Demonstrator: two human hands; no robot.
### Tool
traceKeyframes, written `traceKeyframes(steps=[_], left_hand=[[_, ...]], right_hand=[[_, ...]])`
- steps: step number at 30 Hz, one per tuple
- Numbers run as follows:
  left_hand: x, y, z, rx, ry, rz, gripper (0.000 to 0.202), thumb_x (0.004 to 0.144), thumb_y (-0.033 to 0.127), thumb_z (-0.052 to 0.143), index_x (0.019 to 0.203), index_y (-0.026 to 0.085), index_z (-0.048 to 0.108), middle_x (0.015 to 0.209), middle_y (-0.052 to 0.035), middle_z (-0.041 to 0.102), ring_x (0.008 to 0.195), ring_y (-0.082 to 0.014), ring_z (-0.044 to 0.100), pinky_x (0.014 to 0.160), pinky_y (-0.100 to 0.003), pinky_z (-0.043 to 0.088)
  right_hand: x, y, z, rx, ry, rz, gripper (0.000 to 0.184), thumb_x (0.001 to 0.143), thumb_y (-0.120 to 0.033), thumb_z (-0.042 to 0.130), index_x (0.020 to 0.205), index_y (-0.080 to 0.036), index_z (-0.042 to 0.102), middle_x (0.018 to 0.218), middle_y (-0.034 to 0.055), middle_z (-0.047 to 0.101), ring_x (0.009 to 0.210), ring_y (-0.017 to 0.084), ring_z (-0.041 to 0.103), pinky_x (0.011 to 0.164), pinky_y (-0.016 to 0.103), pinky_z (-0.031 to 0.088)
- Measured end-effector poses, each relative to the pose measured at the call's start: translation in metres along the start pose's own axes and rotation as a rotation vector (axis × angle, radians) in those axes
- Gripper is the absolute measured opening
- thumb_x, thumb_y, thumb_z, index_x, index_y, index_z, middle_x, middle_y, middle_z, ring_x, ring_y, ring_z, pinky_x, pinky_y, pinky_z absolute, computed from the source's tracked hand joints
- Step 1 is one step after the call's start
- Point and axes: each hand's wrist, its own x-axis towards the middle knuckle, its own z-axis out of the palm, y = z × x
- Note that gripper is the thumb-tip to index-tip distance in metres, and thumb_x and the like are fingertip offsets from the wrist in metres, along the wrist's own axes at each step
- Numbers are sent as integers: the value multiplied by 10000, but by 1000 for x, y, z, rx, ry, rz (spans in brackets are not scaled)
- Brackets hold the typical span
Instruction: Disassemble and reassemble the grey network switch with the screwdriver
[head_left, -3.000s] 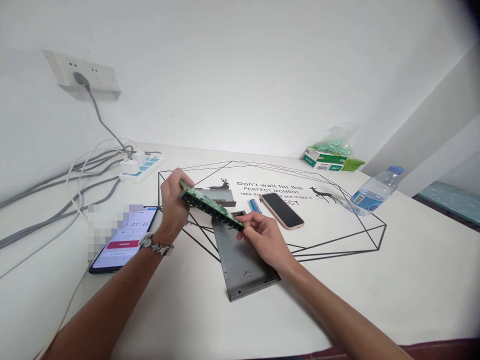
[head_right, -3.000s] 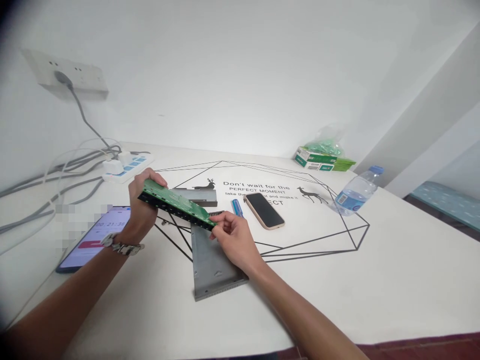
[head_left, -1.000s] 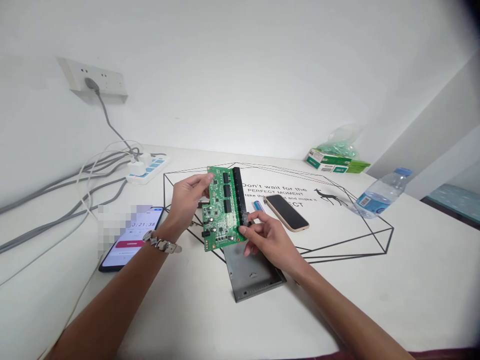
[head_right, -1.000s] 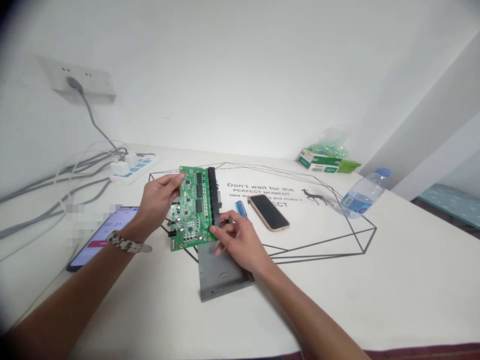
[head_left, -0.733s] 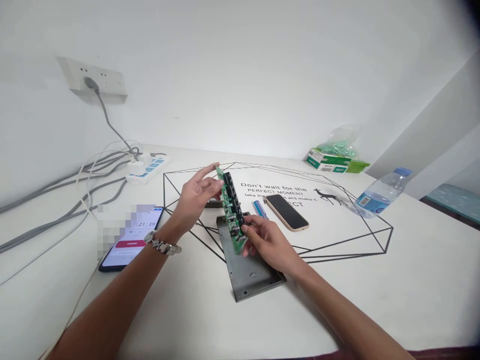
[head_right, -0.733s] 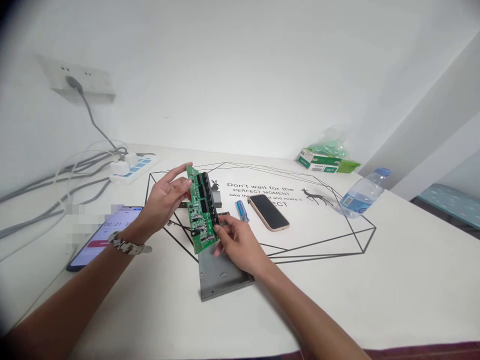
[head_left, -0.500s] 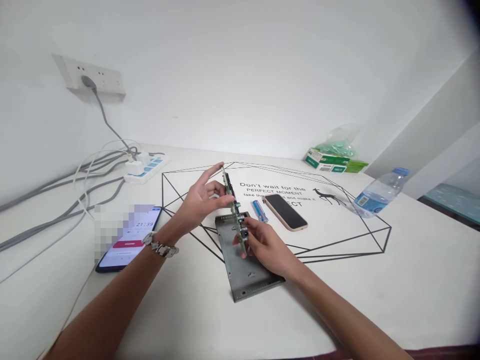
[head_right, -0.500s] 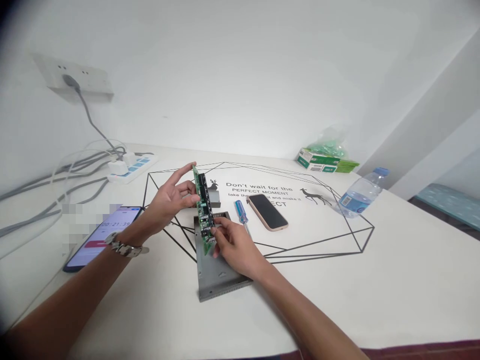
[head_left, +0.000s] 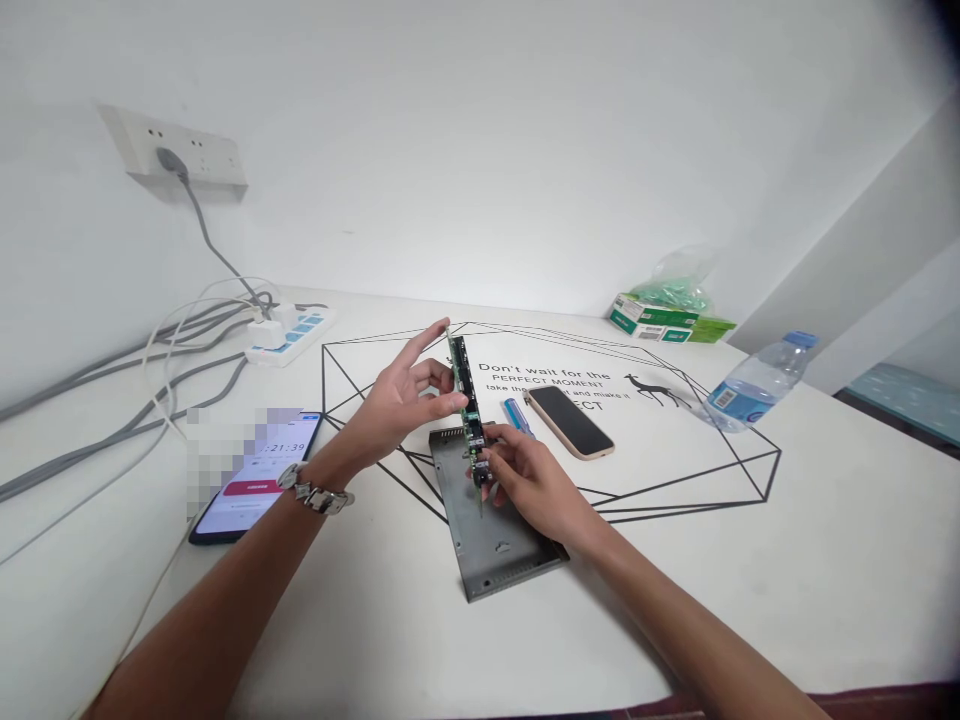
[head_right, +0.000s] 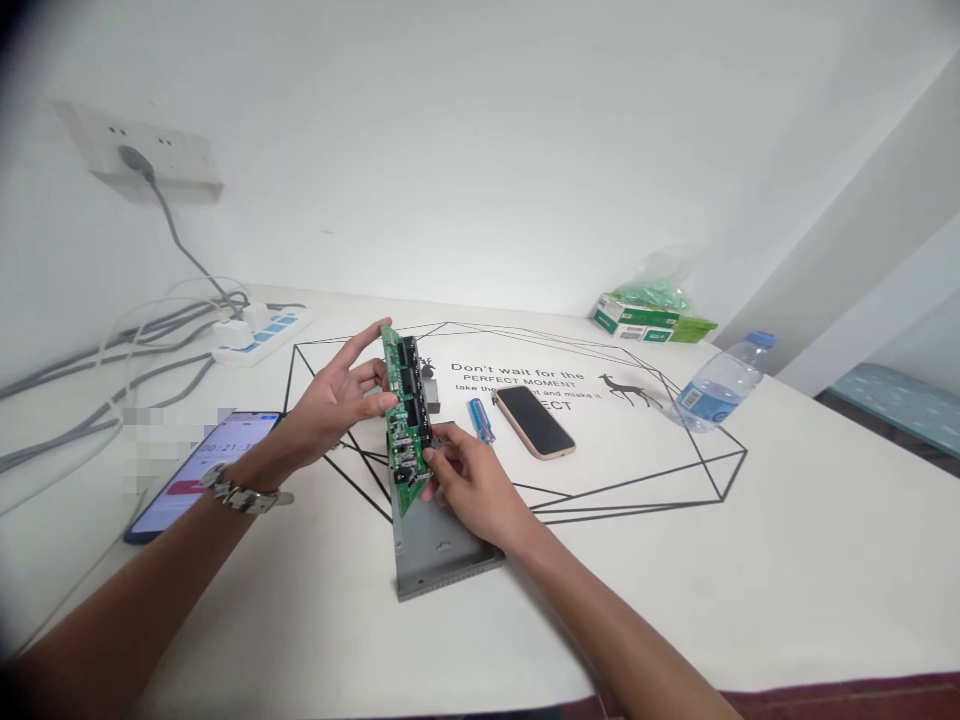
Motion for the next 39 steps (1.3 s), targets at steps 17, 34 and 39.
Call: traceKeyframes(steps=[17, 34, 39], left_hand=[[-9, -2, 9, 246, -136, 153, 839, 664, 201, 865, 1372, 260, 417, 1379, -125, 563, 1235, -299, 588, 1039, -458, 520], [-4, -2, -1, 545, -212, 705, 1029, 572, 710, 797, 1429, 234, 483, 1375, -161, 533, 1270, -379, 493, 1065, -570, 439], [-7, 8, -2, 254, -69, 207, 936, 794, 884, 325, 1342, 182, 616, 1416, -179, 548, 1144, -361, 612, 921, -493, 532]], right_hand=[[8, 4, -13, 108, 182, -32, 453, 921, -361, 632, 1363, -294, 555, 1315, 89, 619, 1176, 258, 604, 963, 429, 515], [11, -7, -15, 645, 128, 201, 199, 779, -309, 782, 871, -191, 652, 788, 18, 571, 610, 108, 472, 414, 200, 381], [13, -5, -26, 583, 266, 152, 271, 773, -344, 777, 964, -186, 667, 805, 3, 567, 611, 101, 456, 405, 196, 363]])
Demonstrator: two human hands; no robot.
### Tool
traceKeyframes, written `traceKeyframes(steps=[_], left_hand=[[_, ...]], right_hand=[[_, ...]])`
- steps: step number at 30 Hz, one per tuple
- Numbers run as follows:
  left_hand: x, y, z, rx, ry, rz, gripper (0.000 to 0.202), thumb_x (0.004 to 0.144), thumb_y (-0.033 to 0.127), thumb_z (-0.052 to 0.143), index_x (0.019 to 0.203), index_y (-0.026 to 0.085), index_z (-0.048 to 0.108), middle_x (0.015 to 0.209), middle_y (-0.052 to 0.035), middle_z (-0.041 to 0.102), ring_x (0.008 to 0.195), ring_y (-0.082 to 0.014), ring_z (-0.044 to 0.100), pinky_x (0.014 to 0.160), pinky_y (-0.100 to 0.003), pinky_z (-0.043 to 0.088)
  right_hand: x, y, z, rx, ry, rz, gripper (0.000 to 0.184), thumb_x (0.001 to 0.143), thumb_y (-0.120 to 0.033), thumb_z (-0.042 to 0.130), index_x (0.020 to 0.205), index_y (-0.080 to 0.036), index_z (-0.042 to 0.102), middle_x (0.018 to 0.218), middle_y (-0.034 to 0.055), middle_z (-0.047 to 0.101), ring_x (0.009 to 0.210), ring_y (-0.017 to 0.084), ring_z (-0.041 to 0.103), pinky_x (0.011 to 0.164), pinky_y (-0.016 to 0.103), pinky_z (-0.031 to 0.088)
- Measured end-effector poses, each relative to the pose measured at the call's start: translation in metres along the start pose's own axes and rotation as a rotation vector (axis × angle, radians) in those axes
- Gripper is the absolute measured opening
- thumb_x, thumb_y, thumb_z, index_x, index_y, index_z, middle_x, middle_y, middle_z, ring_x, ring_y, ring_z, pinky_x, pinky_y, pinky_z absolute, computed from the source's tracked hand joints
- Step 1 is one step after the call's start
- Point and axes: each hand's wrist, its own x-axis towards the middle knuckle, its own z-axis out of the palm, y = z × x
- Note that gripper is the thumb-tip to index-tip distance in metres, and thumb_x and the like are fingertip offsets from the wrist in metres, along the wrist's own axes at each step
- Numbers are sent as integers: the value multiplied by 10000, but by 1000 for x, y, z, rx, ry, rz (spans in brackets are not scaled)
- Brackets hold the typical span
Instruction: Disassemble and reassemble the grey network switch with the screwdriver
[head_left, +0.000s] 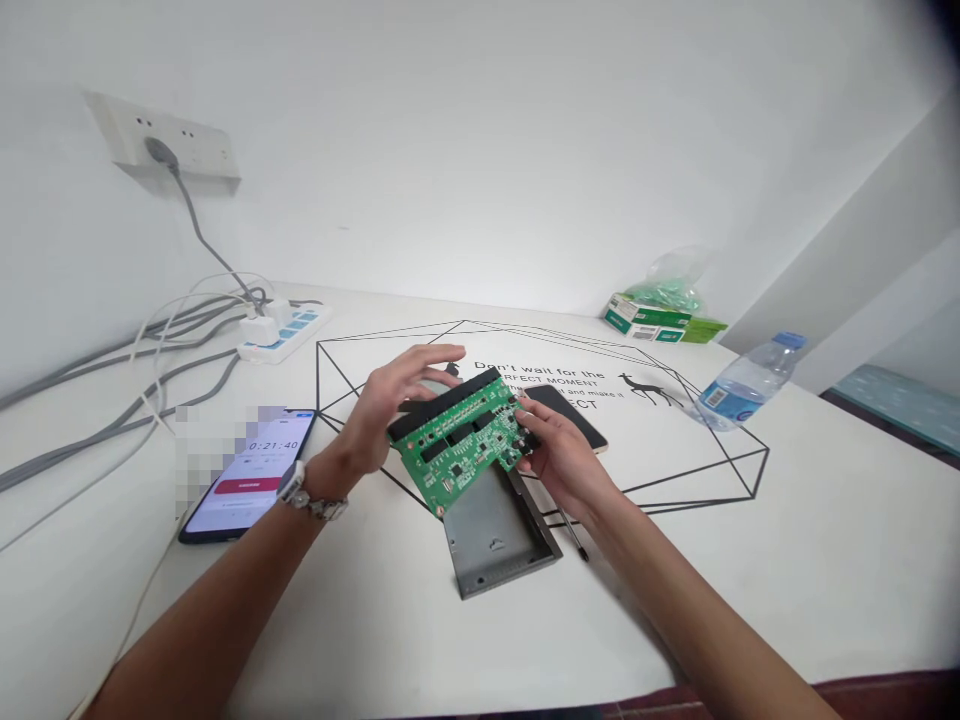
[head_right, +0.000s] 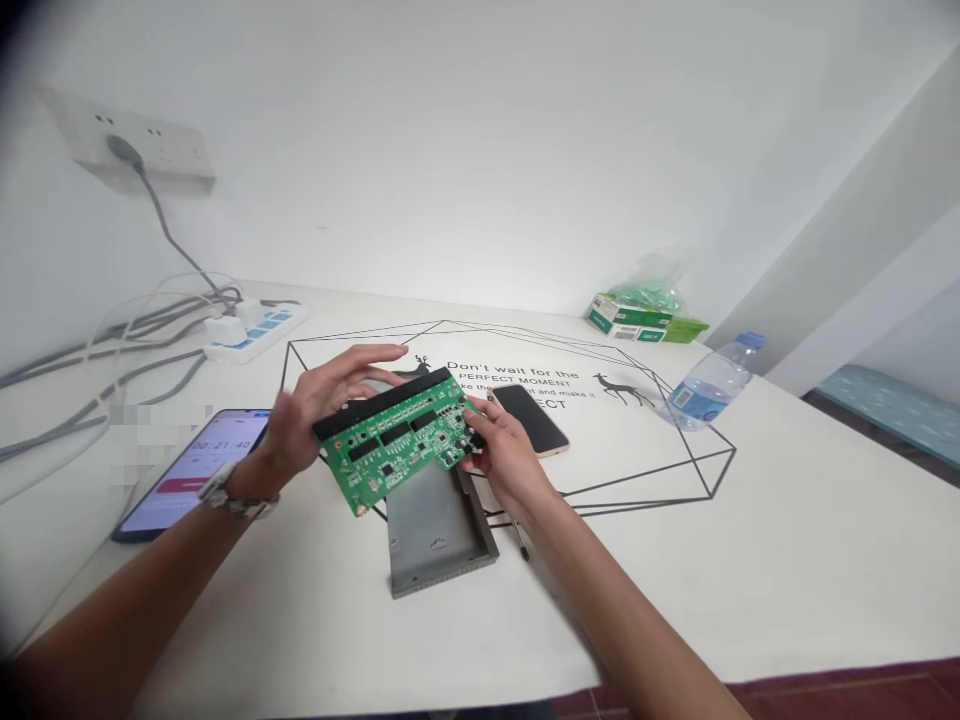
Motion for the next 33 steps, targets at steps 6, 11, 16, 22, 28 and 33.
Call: traceKeyframes(steps=[6, 11, 16, 22, 28, 33], left_hand=[[3, -14, -2, 112, -117, -548, 497, 792, 535, 728, 1177, 222, 697, 1097, -101, 724, 981, -268, 707, 805, -381, 578], [1, -21, 0, 160, -76, -530, 412, 821, 448, 705, 1149, 202, 672, 1067, -74, 688, 761, -188, 714, 660, -317, 581], [1, -28, 4, 150, 40, -409, 397, 887, 439, 638, 1193, 191, 586, 1120, -78, 643, 732, -153, 679, 656, -295, 566], [-3, -32, 20, 20, 39, -313, 291, 950, 417, 580, 1127, 211, 474, 1184, -87, 601, 835, -148, 661, 737, -294, 557], [-6, -32, 29, -77, -33, -251, 232, 998, 382, 521, 1113, 213, 411, 1225, -108, 601, 900, -145, 658, 788, -293, 544], [-1, -28, 19, -65, 7, -293, 296, 940, 407, 612, 1061, 216, 422, 1162, -77, 605, 804, -124, 657, 705, -277, 554]], right_hand=[[3, 4, -2, -87, 23, -60, 330, 785, -408, 767, 1014, -194, 663, 785, 3, 591, 608, 122, 505, 420, 237, 419], [-6, 0, 5, -11, -125, -98, 360, 823, -431, 729, 1112, -231, 648, 1005, 53, 632, 752, 163, 575, 520, 289, 532], [-23, -2, 17, -192, -291, -244, 603, 784, -327, 766, 1345, -317, 546, 1311, 95, 551, 1054, 254, 586, 545, 284, 519], [-31, 10, 24, -468, -223, -319, 794, 793, -249, 744, 1488, -428, 404, 1311, 76, 558, 914, 229, 606, 614, 325, 466], [-31, 16, 21, -528, -230, -330, 695, 902, -338, 656, 1528, -422, 366, 1181, 80, 574, 851, 213, 569, 596, 330, 486], [-28, 12, 20, -488, -187, -370, 518, 918, -369, 636, 1425, -374, 533, 1140, 81, 585, 838, 215, 564, 536, 319, 518]])
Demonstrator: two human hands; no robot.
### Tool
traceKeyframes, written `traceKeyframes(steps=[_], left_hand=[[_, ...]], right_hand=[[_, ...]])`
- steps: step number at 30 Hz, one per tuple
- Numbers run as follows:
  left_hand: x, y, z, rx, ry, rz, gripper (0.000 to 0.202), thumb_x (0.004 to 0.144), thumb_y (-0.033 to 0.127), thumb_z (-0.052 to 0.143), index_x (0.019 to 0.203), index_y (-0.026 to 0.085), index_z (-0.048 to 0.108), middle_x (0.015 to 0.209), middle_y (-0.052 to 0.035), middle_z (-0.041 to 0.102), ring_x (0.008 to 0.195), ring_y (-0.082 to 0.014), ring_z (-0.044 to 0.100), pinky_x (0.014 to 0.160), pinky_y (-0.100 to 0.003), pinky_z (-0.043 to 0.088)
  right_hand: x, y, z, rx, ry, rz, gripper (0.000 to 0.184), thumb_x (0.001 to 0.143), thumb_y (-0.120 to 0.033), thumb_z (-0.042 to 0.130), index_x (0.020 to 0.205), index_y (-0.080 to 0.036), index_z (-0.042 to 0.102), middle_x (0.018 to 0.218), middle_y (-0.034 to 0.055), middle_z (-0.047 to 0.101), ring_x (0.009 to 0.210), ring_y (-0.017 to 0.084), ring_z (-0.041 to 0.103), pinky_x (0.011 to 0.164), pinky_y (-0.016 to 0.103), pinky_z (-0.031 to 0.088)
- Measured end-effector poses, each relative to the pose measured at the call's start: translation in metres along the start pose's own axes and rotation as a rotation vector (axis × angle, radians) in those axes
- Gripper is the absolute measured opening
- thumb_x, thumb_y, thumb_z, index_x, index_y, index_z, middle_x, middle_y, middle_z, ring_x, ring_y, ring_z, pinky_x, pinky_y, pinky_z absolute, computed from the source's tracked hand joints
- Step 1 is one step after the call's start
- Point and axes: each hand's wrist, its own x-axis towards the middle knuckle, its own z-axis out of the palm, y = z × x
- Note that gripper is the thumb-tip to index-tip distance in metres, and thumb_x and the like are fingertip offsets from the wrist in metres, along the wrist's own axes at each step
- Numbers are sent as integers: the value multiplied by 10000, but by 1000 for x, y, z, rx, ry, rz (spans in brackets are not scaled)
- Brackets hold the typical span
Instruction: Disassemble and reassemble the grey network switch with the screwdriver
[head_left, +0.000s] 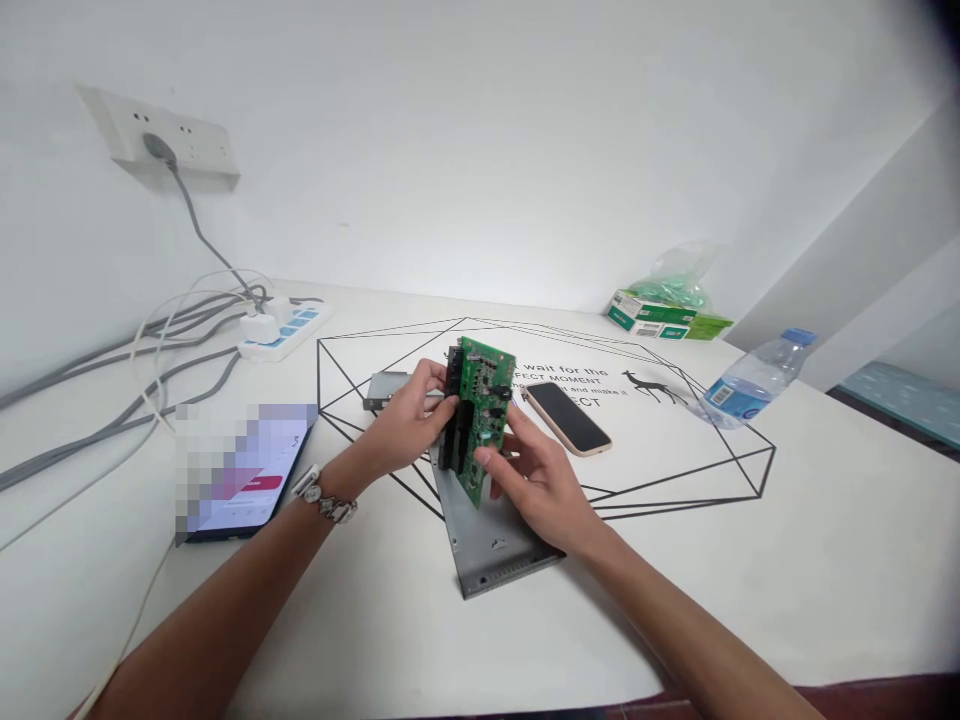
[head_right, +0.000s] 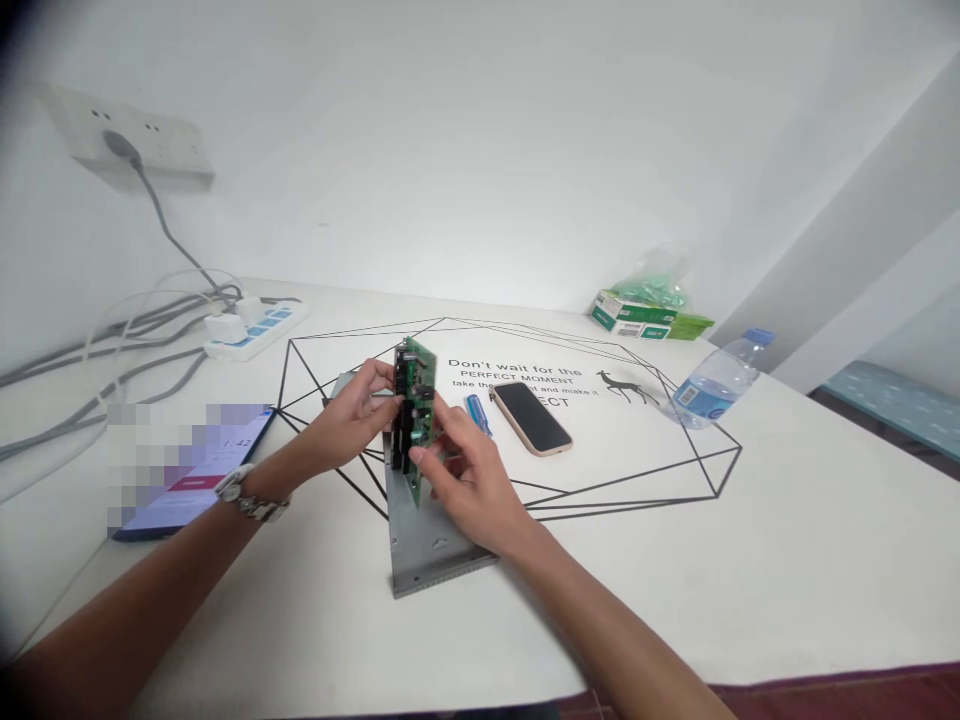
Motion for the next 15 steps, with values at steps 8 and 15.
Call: traceKeyframes(steps=[8, 15], left_hand=[[-6, 38, -32, -58, -241, -219, 472, 793, 350, 776, 1215, 212, 614, 1148, -114, 689, 1006, -280, 713, 772, -391, 634], [-9, 36, -31, -175, -397, -259, 602, 780, 285, 788, 1344, 247, 580, 1275, -145, 646, 1120, -324, 680, 872, -483, 625]], right_hand=[[17, 6, -16, 163, 210, 135, 449, 785, -425, 777, 1146, -189, 653, 808, 11, 641, 605, 139, 523, 519, 326, 510], [18, 10, -14, 274, 199, 220, 687, 738, -393, 816, 1308, -188, 491, 722, -54, 633, 557, 117, 522, 573, 310, 462]])
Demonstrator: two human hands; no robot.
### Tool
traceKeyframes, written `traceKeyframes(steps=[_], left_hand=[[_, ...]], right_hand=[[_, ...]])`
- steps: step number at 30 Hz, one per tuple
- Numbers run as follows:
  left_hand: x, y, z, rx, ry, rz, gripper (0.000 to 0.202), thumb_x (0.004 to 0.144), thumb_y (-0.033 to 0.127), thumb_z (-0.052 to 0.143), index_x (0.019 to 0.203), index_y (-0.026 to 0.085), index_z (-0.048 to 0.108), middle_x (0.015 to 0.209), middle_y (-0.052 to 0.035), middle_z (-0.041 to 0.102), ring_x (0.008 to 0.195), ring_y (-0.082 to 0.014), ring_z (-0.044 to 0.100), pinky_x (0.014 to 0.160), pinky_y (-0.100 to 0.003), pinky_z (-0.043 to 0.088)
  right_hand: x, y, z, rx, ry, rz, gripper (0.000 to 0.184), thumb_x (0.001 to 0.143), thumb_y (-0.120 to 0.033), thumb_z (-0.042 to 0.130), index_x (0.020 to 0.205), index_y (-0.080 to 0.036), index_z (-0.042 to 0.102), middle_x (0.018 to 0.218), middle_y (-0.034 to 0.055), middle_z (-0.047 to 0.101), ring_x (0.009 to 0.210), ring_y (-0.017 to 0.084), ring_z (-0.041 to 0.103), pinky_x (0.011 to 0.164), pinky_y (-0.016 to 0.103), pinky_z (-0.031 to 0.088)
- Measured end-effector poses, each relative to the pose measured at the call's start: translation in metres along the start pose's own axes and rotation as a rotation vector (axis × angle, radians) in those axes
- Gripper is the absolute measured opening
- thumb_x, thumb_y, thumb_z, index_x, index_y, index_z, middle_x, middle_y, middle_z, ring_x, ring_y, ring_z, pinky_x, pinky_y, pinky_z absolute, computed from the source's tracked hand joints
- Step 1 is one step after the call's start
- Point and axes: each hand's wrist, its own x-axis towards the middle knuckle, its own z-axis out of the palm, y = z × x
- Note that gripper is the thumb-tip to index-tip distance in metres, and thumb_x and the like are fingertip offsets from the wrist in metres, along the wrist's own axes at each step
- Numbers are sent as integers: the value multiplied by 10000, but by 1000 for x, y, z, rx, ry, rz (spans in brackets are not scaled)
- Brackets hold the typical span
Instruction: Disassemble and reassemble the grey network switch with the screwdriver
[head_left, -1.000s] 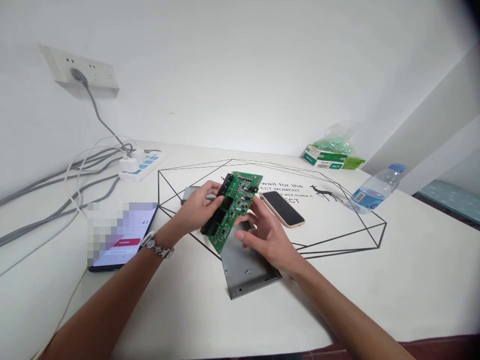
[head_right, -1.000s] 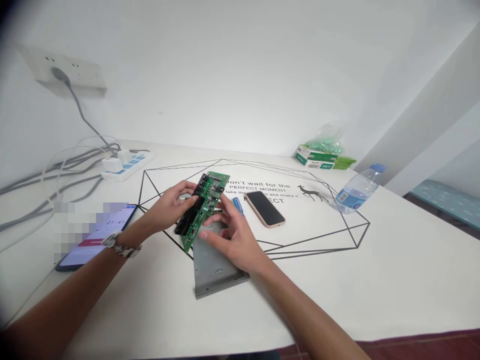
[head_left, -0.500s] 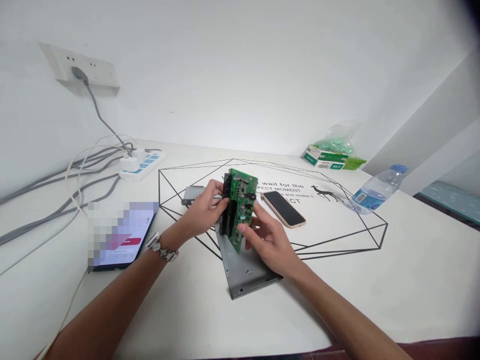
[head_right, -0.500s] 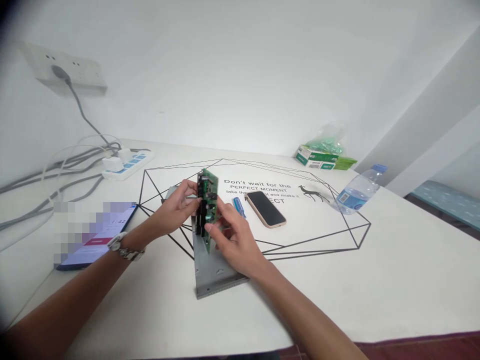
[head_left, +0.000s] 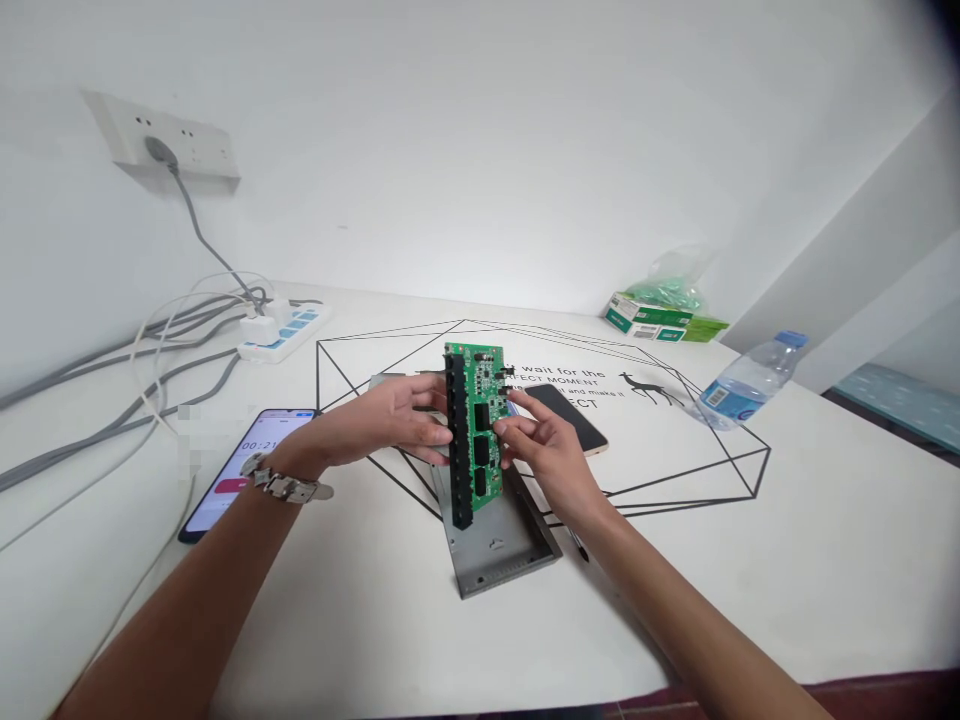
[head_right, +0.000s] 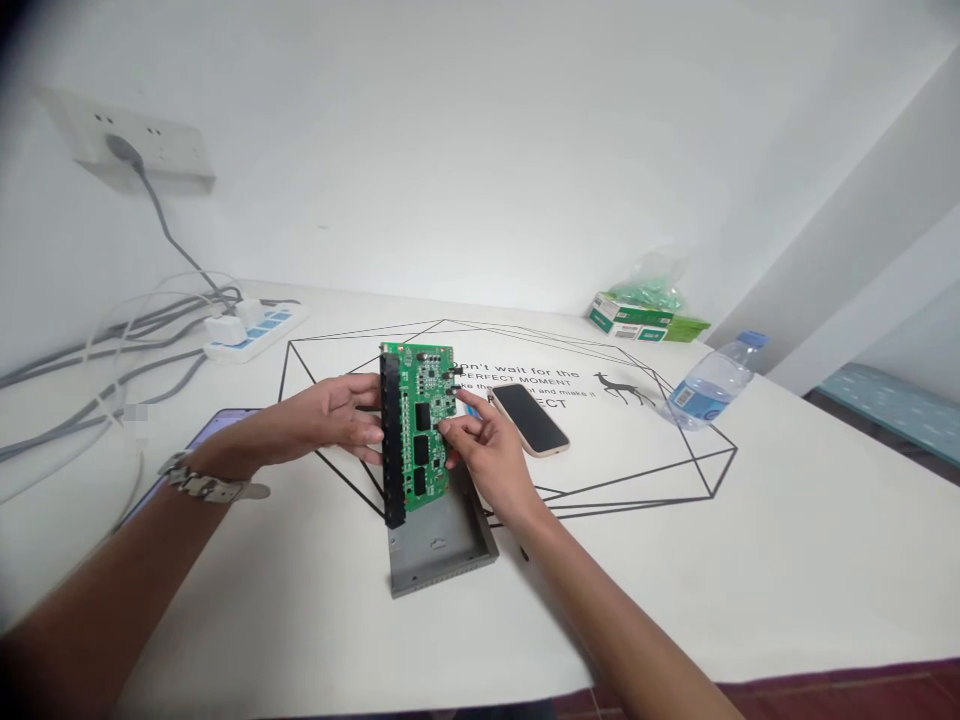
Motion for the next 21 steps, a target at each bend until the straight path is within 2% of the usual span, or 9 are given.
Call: traceKeyframes(steps=[4, 7, 10, 13, 21], left_hand=[[6, -1, 8, -14, 35, 0, 488, 764, 284, 807, 1211, 207, 627, 1224, -131, 664, 1026, -283, 715, 843, -461, 638], [11, -3, 16, -20, 79, 7, 318, 757, 298, 813, 999, 166, 655, 1043, -96, 704, 840, -226, 742, 765, -420, 655], [15, -5, 21, -35, 101, 9, 289, 733, 311, 832, 854, 155, 622, 895, -61, 698, 744, -196, 731, 679, -370, 659], [16, -8, 23, -51, 92, 13, 308, 715, 322, 848, 821, 157, 610, 846, -46, 695, 718, -178, 721, 647, -339, 657], [19, -12, 28, -42, 85, 2, 270, 721, 342, 849, 752, 173, 641, 699, -35, 715, 658, -169, 709, 618, -324, 650]], right_hand=[[-1, 3, 3, 40, -58, 0, 560, 768, -402, 797, 1183, -249, 453, 722, -71, 632, 593, 118, 535, 621, 289, 453], [-2, 8, 4, 60, -107, 13, 448, 809, -422, 763, 1057, -270, 422, 734, -76, 629, 584, 114, 515, 608, 271, 425], [-3, 9, 6, 43, -157, 31, 380, 829, -454, 739, 952, -262, 434, 676, -77, 579, 587, 124, 500, 604, 267, 409], [-3, 8, 7, 8, -177, 30, 371, 817, -487, 741, 891, -257, 460, 643, -70, 528, 595, 139, 504, 603, 273, 402], [-5, 7, 10, 17, -220, 32, 345, 825, -531, 713, 900, -265, 508, 676, -40, 552, 628, 166, 539, 619, 300, 421]])
